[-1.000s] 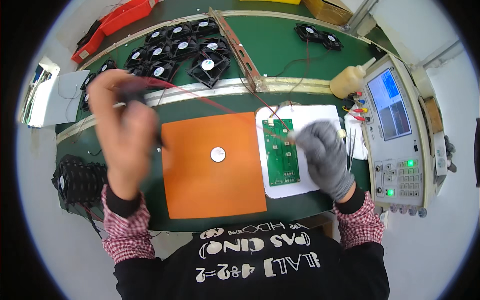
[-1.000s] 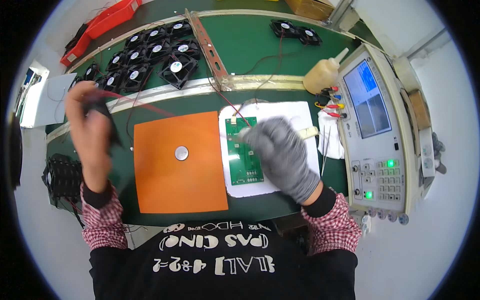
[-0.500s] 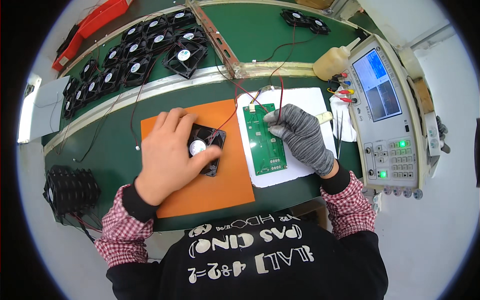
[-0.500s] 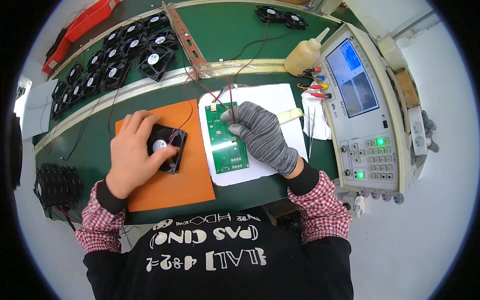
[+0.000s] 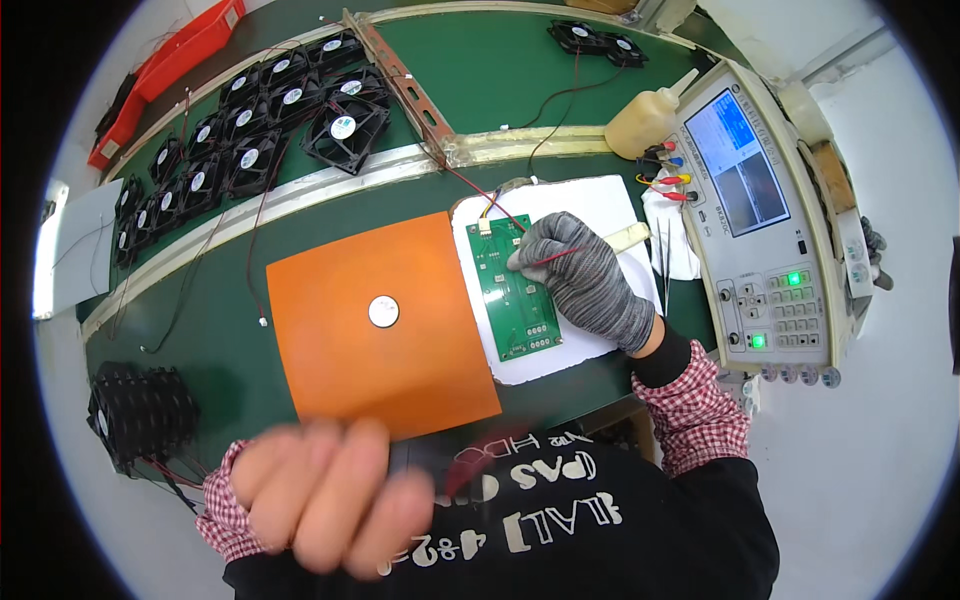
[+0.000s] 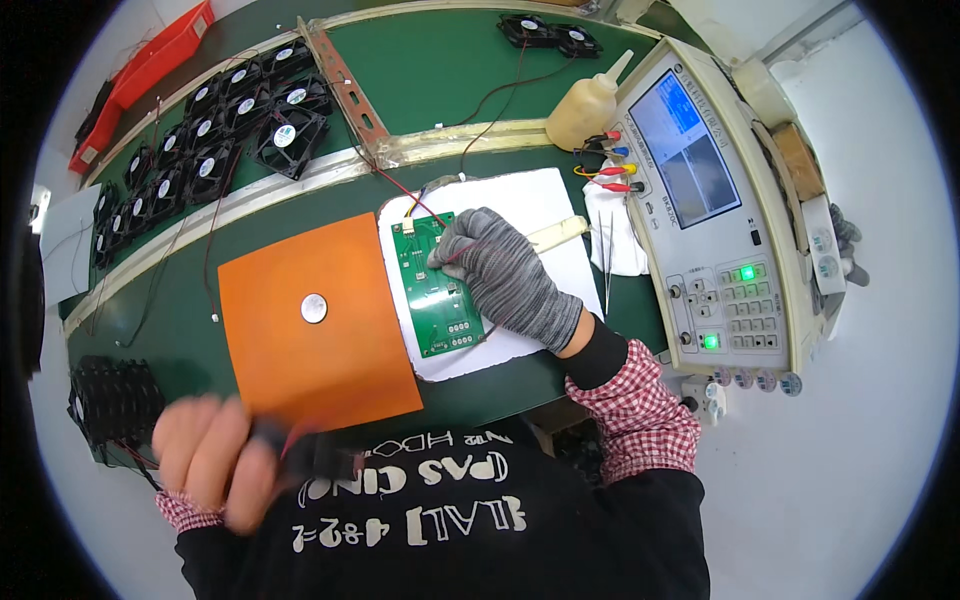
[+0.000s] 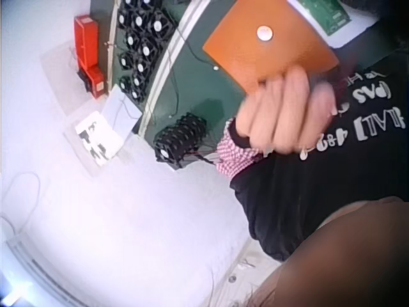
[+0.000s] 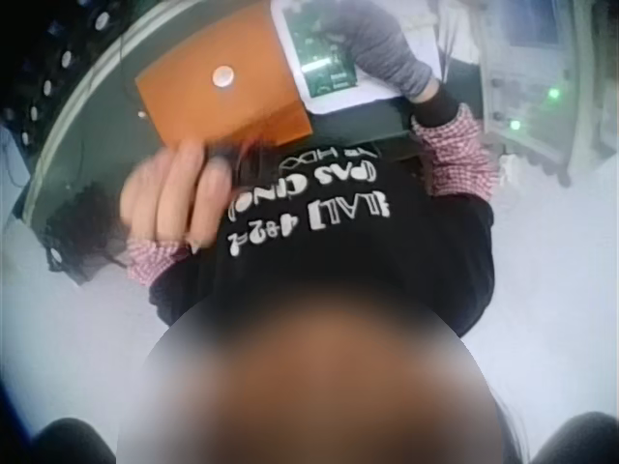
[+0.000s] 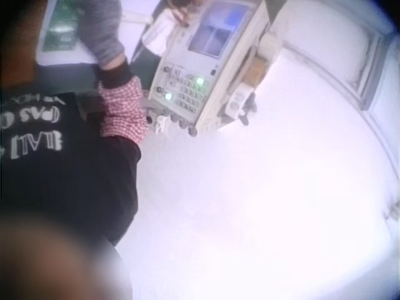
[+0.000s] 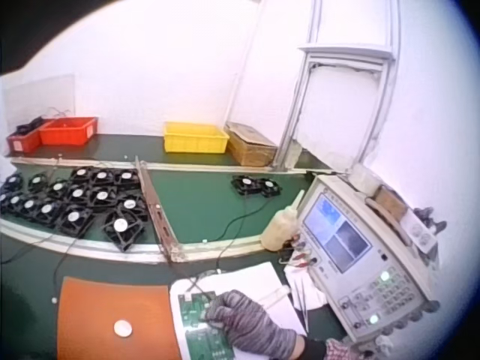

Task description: The person repeatedly picks up small black cooling fans from a tray and connects them to a green circuit board using red and black test leads. After briefly testing each fan, the person places it on an orange mat and repeats the process with the next fan in the sequence.

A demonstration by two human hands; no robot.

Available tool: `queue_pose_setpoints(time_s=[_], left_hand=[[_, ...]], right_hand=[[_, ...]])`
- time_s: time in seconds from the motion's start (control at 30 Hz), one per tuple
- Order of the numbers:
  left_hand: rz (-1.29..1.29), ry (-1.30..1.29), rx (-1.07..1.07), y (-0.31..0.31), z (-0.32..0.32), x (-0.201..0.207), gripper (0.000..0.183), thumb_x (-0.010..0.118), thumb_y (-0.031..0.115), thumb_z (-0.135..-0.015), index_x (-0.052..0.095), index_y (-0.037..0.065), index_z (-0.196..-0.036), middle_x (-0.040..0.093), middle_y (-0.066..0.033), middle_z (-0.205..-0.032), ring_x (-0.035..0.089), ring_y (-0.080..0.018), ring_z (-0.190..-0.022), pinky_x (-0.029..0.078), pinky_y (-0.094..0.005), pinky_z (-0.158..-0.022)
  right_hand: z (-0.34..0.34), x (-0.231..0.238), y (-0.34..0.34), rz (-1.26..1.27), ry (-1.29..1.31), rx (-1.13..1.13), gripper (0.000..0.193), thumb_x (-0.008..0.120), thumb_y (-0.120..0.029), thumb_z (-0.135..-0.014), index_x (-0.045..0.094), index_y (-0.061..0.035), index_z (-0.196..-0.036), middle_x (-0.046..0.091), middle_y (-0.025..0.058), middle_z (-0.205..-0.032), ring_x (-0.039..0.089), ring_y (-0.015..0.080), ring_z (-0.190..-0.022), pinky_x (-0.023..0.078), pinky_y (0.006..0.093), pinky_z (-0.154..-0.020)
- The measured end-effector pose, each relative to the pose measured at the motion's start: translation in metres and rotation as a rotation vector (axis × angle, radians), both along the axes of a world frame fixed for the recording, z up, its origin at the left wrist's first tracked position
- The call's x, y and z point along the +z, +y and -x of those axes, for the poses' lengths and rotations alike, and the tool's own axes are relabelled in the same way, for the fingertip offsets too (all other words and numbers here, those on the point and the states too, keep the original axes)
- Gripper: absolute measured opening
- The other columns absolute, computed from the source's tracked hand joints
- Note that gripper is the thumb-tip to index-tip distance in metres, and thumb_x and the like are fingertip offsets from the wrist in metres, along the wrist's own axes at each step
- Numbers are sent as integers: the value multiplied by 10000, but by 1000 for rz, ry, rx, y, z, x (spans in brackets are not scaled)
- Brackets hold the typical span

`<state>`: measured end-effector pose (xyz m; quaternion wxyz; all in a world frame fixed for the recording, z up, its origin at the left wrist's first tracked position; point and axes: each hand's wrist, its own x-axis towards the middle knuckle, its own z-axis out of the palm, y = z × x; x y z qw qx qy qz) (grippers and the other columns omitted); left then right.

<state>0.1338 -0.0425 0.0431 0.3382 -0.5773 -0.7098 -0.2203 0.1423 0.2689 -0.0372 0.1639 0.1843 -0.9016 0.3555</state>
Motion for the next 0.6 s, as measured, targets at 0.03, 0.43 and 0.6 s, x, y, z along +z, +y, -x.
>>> queue_pose_setpoints(time_s=[0.03, 0.43, 0.6], left_hand=[[26, -312, -128, -14, -10, 15, 490, 683, 368, -828, 614, 14, -1160, 637, -133, -1056, 596, -309, -953, 485, -396, -784], [-353, -1237, -644, -12, -6, 8, 844, 585, 643, -776, 539, -91, -1192, 637, -233, -1089, 645, -366, -986, 518, -445, -840], [-258, 195, 223, -4, -10, 20, 337, 606, 181, -919, 604, -58, -1157, 573, -251, -1280, 557, -397, -1187, 431, -476, -1022]], right_hand=[[5, 2, -10, 9, 11, 58, 160, 727, -64, -755, 700, -85, -911, 634, 80, -916, 618, 270, -909, 518, 374, -813], [3, -1, 1, 6, 130, 44, 165, 748, -70, -740, 671, -78, -885, 635, 71, -859, 628, 272, -851, 525, 384, -758], [0, -2, -2, -123, 122, -28, 119, 725, -93, -767, 664, -89, -868, 643, 69, -868, 637, 266, -846, 522, 387, -741]])
